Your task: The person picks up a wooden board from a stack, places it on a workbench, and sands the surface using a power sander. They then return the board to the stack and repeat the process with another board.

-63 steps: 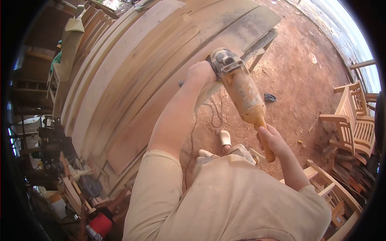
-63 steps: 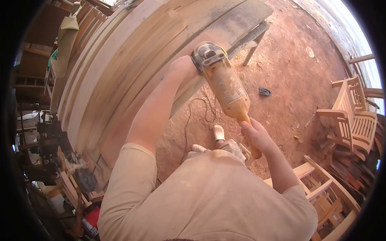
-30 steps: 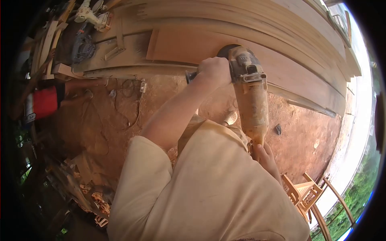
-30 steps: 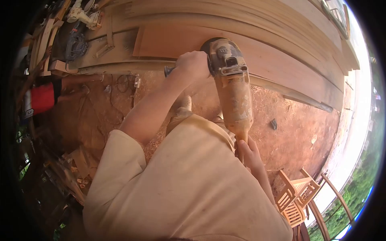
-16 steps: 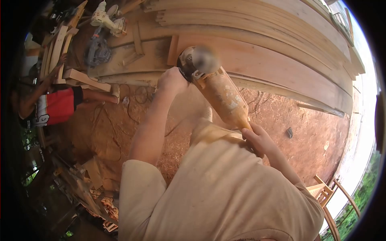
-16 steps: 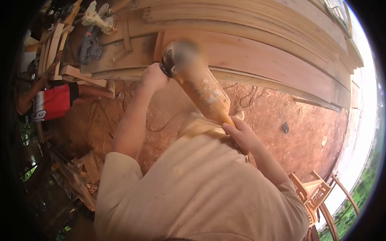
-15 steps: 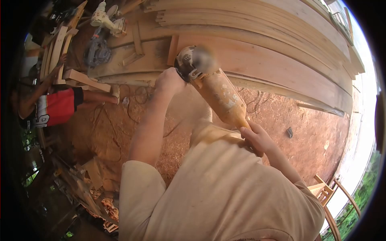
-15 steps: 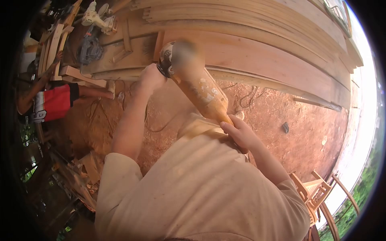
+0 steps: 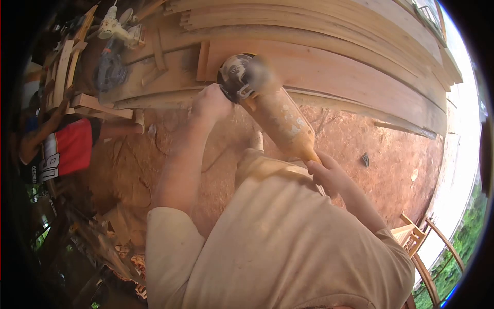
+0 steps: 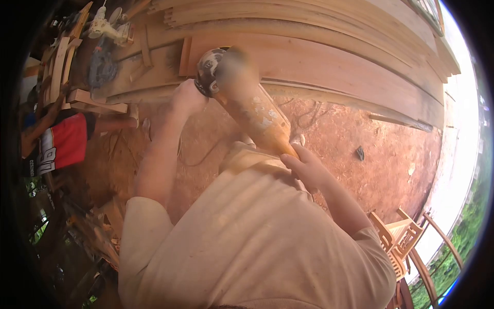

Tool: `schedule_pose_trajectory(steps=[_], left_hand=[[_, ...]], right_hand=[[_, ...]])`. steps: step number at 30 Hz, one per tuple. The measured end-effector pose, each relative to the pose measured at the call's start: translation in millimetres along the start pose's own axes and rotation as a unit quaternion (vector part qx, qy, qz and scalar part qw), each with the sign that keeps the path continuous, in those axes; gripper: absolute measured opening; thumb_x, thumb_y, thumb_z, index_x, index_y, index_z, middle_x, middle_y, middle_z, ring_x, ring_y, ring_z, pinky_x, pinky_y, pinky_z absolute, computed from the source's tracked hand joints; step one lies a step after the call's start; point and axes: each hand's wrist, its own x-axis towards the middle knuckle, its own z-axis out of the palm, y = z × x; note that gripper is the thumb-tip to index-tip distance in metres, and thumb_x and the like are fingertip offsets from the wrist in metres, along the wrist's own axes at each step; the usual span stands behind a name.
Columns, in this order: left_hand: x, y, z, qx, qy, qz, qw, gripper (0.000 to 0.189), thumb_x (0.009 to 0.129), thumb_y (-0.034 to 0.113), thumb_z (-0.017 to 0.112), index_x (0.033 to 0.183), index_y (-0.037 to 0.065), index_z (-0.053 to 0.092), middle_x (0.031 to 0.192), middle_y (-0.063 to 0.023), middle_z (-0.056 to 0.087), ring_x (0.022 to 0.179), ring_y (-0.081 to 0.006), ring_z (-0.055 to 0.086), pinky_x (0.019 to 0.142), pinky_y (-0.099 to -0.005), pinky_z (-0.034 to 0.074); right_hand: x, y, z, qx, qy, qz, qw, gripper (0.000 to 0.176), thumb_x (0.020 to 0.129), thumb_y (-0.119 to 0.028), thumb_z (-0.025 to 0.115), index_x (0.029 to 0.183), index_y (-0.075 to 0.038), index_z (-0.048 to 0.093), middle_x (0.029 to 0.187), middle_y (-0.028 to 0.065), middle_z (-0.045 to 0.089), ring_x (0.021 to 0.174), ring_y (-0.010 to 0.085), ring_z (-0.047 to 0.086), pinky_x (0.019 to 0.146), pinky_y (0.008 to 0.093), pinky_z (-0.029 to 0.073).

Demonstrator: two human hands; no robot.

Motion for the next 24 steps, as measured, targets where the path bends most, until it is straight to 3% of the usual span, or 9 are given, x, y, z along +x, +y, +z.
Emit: schedule_pose_trajectory(steps=[1,8,10,18,24], left_hand=[[-7,13,1,-0.005,0.004,0.014,1.000,0.037,0.084,0.029,0.068,0.107,0.001,0.076,0.113,-0.0255,0.072,0.112,-0.0422,0.067,0.097,-0.0475,0.054],[-22,106,31,0.018,-0.027,0.076,0.997,0.034,0.082,0.027,0.071,0.106,0.003,0.076,0.110,-0.0221,0.074,0.110,-0.0379,0.070,0.096,-0.0453,0.056],[-23,131,36,0.019,-0.052,0.089,0.994,0.034,0.081,0.027,0.072,0.105,0.003,0.076,0.109,-0.0216,0.074,0.108,-0.0372,0.070,0.095,-0.0447,0.056],[-29,256,67,0.089,-0.103,0.196,0.971,0.032,0.085,0.027,0.067,0.105,0.003,0.076,0.110,-0.0223,0.073,0.109,-0.0391,0.069,0.094,-0.0465,0.055],[-25,354,100,0.130,-0.091,0.287,0.945,0.034,0.086,0.029,0.068,0.106,0.002,0.075,0.111,-0.0221,0.073,0.111,-0.0371,0.069,0.095,-0.0452,0.056]], right_hand=[[-8,5,-6,0.027,0.011,0.028,0.999,0.046,0.100,-0.038,0.061,0.131,-0.003,0.058,0.096,0.0026,0.059,0.081,0.0117,0.059,0.069,0.0299,0.050],[-55,69,-50,0.119,0.053,0.000,0.991,0.044,0.099,-0.033,0.060,0.129,-0.001,0.059,0.096,0.0008,0.060,0.082,0.0103,0.059,0.072,0.0290,0.050],[-65,91,-56,0.097,0.081,-0.051,0.991,0.043,0.099,-0.031,0.060,0.129,-0.001,0.060,0.094,0.0008,0.060,0.081,0.0104,0.059,0.073,0.0293,0.051],[-119,129,-91,0.181,0.160,-0.011,0.970,0.041,0.097,-0.030,0.057,0.127,-0.002,0.060,0.093,0.0019,0.060,0.078,0.0111,0.058,0.070,0.0300,0.051],[-147,158,-117,0.242,0.220,-0.023,0.945,0.036,0.099,-0.030,0.055,0.123,-0.003,0.060,0.092,0.0020,0.058,0.074,0.0116,0.057,0.068,0.0300,0.050]])
